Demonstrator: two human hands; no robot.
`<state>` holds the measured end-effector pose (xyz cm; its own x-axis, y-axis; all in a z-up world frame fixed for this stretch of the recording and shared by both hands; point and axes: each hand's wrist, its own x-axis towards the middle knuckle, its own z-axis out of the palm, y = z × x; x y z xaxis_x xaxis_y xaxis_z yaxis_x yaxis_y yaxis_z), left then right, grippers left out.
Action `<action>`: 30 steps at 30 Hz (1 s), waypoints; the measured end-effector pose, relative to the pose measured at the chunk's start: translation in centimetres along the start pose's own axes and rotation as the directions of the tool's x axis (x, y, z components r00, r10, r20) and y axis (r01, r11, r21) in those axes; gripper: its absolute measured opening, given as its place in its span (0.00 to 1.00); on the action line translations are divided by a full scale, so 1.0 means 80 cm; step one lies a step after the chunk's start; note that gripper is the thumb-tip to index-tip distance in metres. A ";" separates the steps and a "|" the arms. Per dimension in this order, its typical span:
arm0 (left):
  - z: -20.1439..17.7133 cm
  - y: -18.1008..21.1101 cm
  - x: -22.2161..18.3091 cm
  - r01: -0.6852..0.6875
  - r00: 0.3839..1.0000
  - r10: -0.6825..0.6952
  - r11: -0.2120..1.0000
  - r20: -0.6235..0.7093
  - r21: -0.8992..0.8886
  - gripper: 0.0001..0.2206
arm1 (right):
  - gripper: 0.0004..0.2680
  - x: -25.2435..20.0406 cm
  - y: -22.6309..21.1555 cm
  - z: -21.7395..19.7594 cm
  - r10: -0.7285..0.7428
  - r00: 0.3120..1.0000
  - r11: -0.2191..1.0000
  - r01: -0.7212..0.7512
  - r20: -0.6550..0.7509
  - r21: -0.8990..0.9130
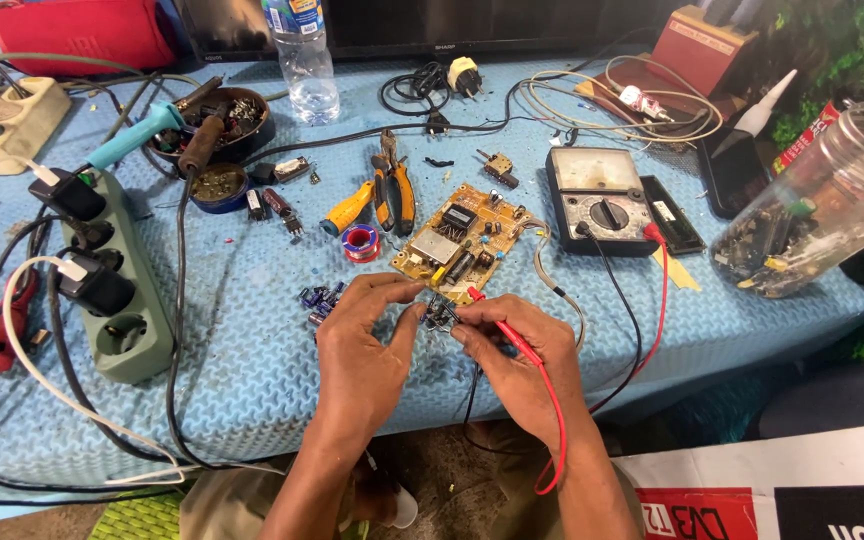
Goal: Testing electronic components on a small circuit board using a digital multimeter on a repair workbench.
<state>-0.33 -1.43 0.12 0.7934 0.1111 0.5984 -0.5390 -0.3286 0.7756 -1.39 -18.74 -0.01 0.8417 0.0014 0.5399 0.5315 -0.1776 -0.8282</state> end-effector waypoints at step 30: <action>0.014 -0.027 -0.011 -0.332 0.943 0.276 0.818 0.184 0.470 0.09 | 0.06 -0.005 0.000 -0.002 0.041 0.997 0.987 -0.030 0.064 -0.156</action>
<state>0.47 -1.86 -2.27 0.6515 -0.1589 0.7419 -0.5711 -0.7464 0.3416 -1.72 -18.87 -0.18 0.8670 0.0569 0.4950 0.4845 -0.3285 -0.8108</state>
